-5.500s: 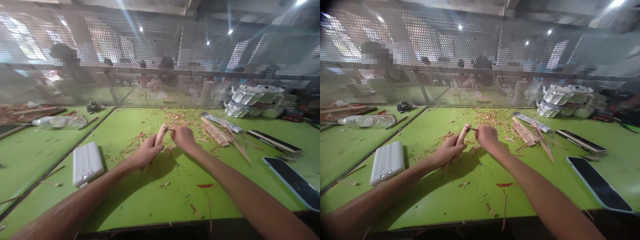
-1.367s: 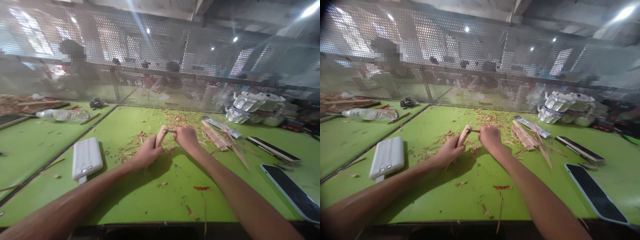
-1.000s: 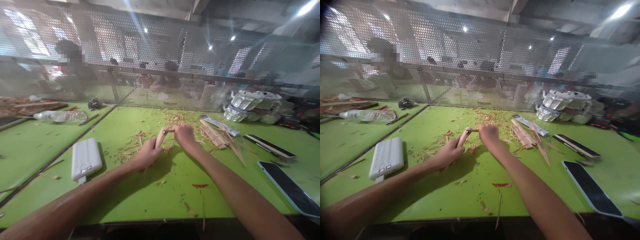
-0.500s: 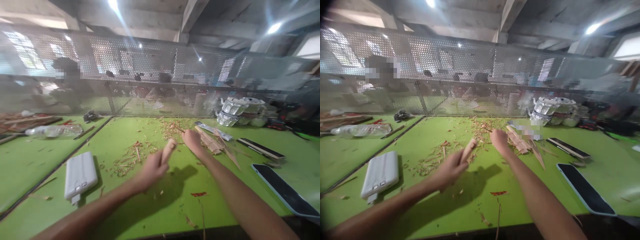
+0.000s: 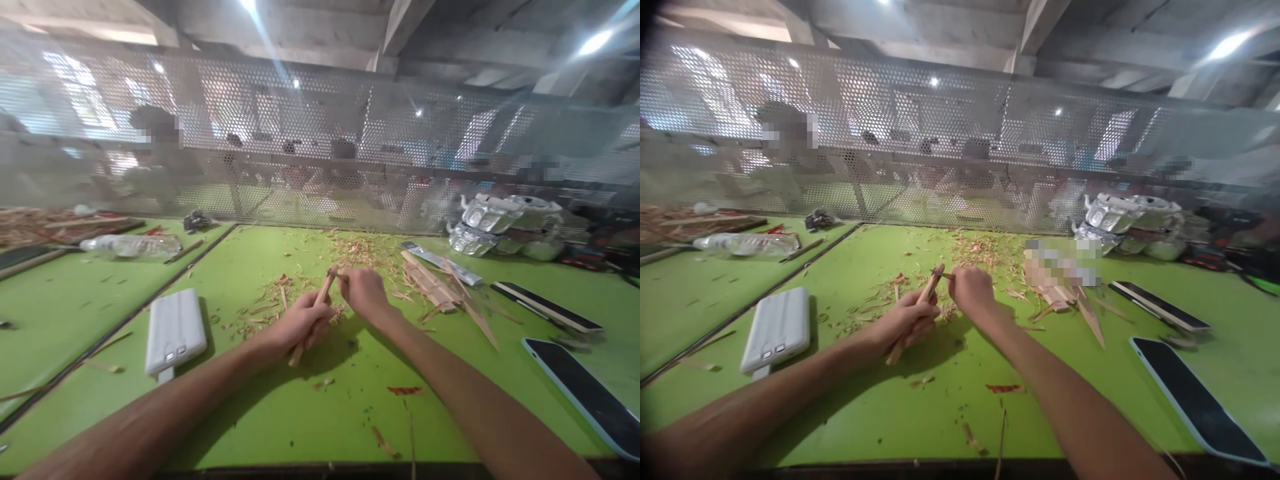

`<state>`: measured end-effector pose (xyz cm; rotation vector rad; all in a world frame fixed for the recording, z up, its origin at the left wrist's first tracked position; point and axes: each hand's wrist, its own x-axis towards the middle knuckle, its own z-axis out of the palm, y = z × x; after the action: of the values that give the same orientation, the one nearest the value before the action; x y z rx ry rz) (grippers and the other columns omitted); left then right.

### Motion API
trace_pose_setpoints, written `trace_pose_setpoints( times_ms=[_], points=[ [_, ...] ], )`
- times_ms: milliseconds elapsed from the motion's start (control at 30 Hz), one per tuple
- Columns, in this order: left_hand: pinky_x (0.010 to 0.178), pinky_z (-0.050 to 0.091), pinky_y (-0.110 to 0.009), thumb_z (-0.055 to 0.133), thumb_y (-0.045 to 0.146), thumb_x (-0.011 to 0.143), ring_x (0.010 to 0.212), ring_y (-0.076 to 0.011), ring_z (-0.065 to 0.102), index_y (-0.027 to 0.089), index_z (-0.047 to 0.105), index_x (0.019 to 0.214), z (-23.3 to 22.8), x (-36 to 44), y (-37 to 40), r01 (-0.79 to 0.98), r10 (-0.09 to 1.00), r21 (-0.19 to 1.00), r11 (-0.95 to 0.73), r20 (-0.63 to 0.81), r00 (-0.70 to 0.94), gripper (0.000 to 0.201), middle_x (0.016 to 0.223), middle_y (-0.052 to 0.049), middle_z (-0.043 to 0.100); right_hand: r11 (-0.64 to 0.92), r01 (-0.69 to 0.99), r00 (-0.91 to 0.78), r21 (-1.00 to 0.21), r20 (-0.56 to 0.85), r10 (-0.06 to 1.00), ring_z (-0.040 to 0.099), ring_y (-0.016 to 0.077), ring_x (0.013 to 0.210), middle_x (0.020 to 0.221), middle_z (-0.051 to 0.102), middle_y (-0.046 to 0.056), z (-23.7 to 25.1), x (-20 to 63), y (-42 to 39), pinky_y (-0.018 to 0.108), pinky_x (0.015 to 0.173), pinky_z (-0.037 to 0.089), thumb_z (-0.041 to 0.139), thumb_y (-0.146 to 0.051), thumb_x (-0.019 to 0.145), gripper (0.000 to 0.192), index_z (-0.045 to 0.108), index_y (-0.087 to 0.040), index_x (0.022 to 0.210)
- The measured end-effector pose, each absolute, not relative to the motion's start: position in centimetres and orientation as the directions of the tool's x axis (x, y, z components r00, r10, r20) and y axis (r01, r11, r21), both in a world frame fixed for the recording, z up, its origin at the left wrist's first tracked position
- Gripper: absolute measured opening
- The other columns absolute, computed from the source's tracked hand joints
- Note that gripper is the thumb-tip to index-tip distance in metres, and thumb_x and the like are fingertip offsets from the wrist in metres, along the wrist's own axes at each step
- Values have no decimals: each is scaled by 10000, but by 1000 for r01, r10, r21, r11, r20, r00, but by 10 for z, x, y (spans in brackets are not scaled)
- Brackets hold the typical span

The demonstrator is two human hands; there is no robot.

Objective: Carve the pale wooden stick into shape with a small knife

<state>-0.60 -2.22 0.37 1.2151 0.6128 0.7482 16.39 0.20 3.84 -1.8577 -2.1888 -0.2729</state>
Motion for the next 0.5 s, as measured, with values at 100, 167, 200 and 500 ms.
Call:
trace_pose_setpoints(
  times_ms=[100,167,200,500],
  points=[
    [337,273,-188,595,230,840,326,-55,334,231,414,764,2,-6,-22,-196,792,963,186,-29,610,196,453,109,411,143,989,-145,27,280,949,710,229,758,838,773,89,37,155,-1,273,599,398,471,-251,957,314,779,-190,935],
    [335,274,-190,577,227,843,324,-57,329,234,405,735,2,-5,-24,-180,810,969,171,-35,586,203,443,108,400,118,991,-129,56,274,953,724,242,784,854,772,107,36,151,-1,276,614,424,462,-230,964,311,770,-187,959],
    [336,276,-190,569,226,843,326,-57,328,235,401,720,3,-5,-25,-166,817,972,166,-41,576,209,442,107,396,99,992,-115,72,274,955,730,247,795,855,771,117,36,150,-1,277,621,434,456,-211,966,309,765,-185,970],
    [324,207,-170,541,207,823,341,-33,285,224,382,678,17,-6,-31,-115,799,953,282,-166,577,216,494,105,373,66,993,-93,98,302,949,736,258,839,887,775,131,36,154,16,280,650,452,408,-179,1005,336,743,-157,1012]
  ],
)
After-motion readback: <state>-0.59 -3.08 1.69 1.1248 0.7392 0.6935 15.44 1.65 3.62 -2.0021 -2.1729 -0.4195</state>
